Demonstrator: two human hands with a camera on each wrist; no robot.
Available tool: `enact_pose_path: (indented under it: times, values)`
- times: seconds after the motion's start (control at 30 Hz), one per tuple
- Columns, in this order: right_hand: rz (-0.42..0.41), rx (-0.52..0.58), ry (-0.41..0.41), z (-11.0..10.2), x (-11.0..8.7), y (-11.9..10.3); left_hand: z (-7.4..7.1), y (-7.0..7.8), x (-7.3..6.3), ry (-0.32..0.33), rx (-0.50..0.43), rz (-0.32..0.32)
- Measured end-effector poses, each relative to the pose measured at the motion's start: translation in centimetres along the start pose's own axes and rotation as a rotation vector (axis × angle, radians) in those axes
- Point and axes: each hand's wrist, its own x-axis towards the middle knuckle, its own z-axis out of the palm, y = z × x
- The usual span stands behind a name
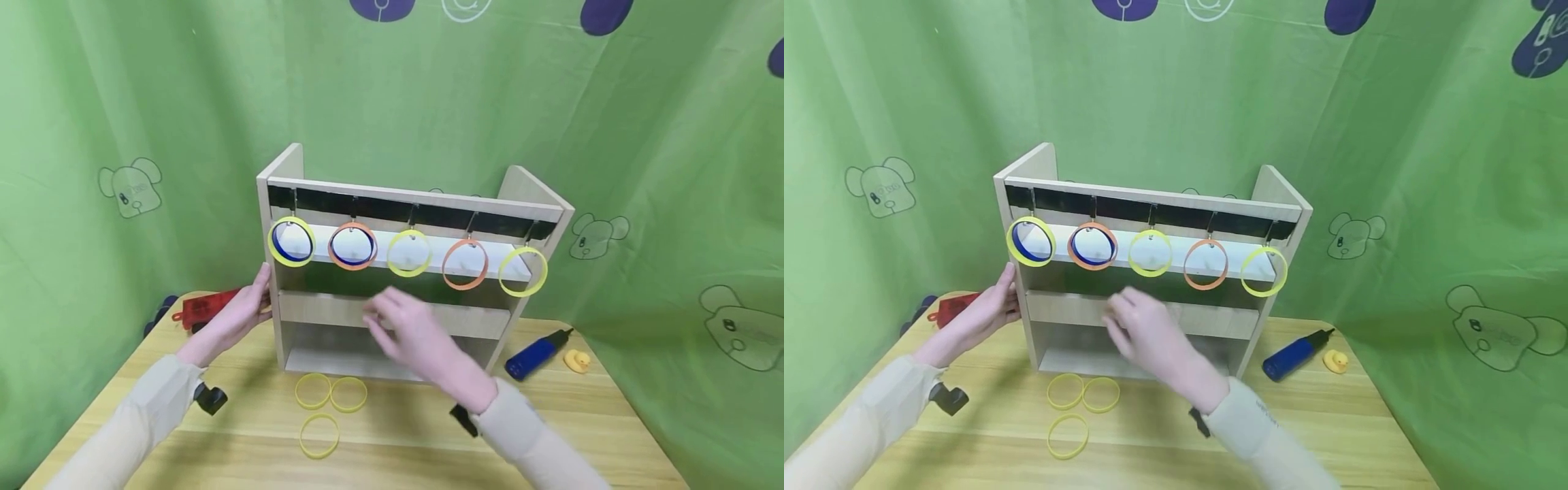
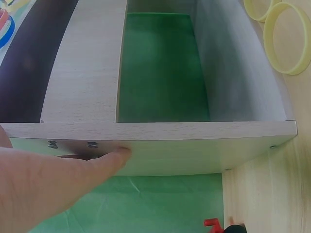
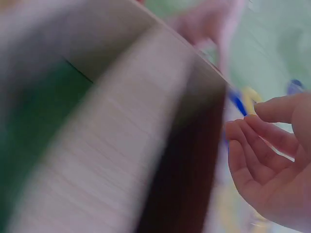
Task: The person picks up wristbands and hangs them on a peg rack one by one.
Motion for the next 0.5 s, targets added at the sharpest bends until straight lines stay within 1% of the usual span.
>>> enact_pose_path:
  times: [0.17,0.27,0.4,0.5]
  values:
    - [0.134,0.097,-0.109,5.1,-5.5,0.3,0.0,-0.1,0.0,-0.004,-0.001,-0.004]
    - [0.239,0.165,-0.184,7.6,-8.1,0.5,-0.1,-0.2,0.1,0.0,0.005,-0.002]
    - [0.357,0.195,-0.272,10.0,-10.1,1.0,-0.1,-0.1,0.1,0.005,0.002,0.007]
    - [0.406,0.19,-0.314,11.2,-11.0,1.4,0.0,-0.1,0.1,0.004,-0.002,0.003]
